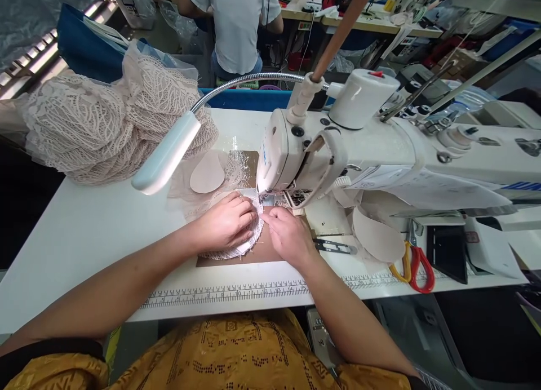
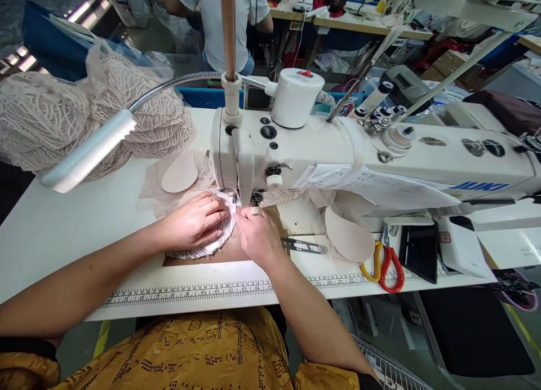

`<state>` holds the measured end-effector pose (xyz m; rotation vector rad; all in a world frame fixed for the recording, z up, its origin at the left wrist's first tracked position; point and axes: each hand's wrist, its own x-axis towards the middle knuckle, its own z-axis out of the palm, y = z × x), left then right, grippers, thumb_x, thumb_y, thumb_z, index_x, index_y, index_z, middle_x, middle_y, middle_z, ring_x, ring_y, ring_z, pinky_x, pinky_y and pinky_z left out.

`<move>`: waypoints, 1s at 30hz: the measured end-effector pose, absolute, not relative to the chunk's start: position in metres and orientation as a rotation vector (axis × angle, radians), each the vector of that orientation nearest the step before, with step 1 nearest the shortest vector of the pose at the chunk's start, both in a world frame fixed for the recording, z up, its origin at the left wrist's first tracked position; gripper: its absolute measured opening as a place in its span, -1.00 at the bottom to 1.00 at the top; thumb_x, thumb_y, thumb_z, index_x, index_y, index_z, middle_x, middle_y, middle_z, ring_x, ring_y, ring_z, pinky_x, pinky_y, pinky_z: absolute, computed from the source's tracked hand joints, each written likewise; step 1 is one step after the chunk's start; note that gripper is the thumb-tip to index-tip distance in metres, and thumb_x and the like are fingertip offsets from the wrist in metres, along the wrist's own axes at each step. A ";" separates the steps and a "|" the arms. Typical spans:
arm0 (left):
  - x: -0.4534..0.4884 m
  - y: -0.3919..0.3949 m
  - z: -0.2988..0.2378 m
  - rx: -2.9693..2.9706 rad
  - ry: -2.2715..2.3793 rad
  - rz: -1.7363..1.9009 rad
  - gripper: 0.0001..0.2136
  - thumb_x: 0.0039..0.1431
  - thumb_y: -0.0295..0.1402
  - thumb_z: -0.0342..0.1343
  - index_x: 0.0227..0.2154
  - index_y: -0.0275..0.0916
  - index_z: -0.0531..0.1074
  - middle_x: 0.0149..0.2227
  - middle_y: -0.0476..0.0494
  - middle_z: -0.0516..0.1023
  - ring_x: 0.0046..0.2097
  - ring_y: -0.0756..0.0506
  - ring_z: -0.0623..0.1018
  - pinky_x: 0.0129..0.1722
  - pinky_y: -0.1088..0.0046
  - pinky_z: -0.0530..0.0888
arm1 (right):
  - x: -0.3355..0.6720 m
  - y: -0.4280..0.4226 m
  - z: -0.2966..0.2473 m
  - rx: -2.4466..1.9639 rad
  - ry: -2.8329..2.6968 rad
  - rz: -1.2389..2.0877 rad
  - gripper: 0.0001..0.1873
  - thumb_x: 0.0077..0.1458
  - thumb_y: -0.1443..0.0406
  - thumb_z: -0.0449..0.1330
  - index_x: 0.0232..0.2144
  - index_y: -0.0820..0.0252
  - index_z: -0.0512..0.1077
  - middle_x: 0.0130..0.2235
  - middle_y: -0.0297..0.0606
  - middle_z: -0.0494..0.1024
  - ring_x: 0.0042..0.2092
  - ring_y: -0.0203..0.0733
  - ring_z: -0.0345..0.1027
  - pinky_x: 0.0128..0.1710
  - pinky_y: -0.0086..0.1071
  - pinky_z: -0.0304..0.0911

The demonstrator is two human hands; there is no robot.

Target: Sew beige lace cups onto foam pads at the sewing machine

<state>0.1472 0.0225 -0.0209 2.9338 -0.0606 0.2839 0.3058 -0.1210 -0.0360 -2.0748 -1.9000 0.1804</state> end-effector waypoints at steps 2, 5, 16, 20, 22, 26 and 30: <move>0.147 0.023 -0.021 2.920 -0.058 0.286 -0.73 0.30 -0.28 -0.04 -0.13 -0.35 0.46 -0.20 -0.34 0.46 -0.09 -0.25 0.42 -0.03 0.12 0.36 | 0.306 -0.121 -0.036 -2.079 -1.901 0.172 -0.57 0.16 0.49 -0.02 -0.06 0.15 0.53 -0.27 -0.22 0.50 -0.29 -0.20 0.28 -0.32 -0.37 0.14; 0.147 0.023 -0.021 2.919 -0.053 0.275 -0.72 0.30 -0.29 -0.04 -0.10 -0.36 0.45 -0.17 -0.34 0.46 -0.08 -0.24 0.42 -0.01 0.13 0.36 | 0.306 -0.121 -0.036 -2.080 -1.897 0.163 -0.57 0.18 0.49 -0.03 -0.06 0.15 0.54 -0.28 -0.23 0.49 -0.30 -0.20 0.26 -0.32 -0.38 0.13; 0.148 0.033 -0.025 2.975 0.049 0.308 -0.71 0.29 -0.29 -0.03 -0.08 -0.35 0.45 -0.14 -0.32 0.46 -0.10 -0.24 0.43 0.00 0.13 0.35 | 0.304 -0.113 -0.036 -2.212 -1.814 0.207 -0.50 0.19 0.45 -0.02 0.10 0.05 0.45 -0.24 -0.23 0.52 -0.24 -0.16 0.30 -0.20 -0.36 0.19; 0.149 0.032 -0.026 2.997 0.070 0.320 -0.70 0.30 -0.30 -0.05 -0.07 -0.36 0.45 -0.14 -0.34 0.46 -0.11 -0.25 0.42 0.00 0.12 0.35 | 0.304 -0.113 -0.036 -2.250 -1.775 0.208 -0.48 0.18 0.45 -0.01 0.13 0.01 0.42 -0.12 -0.22 0.54 -0.14 -0.12 0.33 -0.14 -0.34 0.22; 0.149 0.032 -0.026 2.995 0.041 0.324 -0.69 0.31 -0.31 -0.07 -0.04 -0.36 0.44 -0.16 -0.34 0.46 -0.10 -0.24 0.42 0.01 0.10 0.34 | 0.304 -0.113 -0.038 -2.247 -1.764 0.202 -0.49 0.19 0.44 -0.02 0.13 0.03 0.42 -0.06 -0.21 0.54 -0.11 -0.11 0.34 -0.08 -0.32 0.24; 0.149 0.032 -0.027 2.951 -0.083 0.320 -0.69 0.33 -0.33 -0.08 0.02 -0.30 0.42 -0.14 -0.33 0.47 -0.03 -0.26 0.43 0.02 0.06 0.30 | 0.305 -0.114 -0.040 -2.254 -1.745 0.183 -0.51 0.21 0.42 -0.03 0.12 0.07 0.43 0.02 -0.17 0.52 -0.06 -0.08 0.36 -0.02 -0.27 0.26; 0.149 0.033 -0.027 2.925 -0.178 0.314 -0.69 0.34 -0.34 -0.09 0.04 -0.27 0.40 -0.05 -0.36 0.47 0.05 -0.27 0.42 0.03 0.05 0.27 | 0.306 -0.115 -0.041 -2.251 -1.740 0.168 -0.53 0.22 0.41 -0.04 0.11 0.11 0.43 0.00 -0.14 0.54 -0.07 -0.07 0.39 -0.04 -0.26 0.28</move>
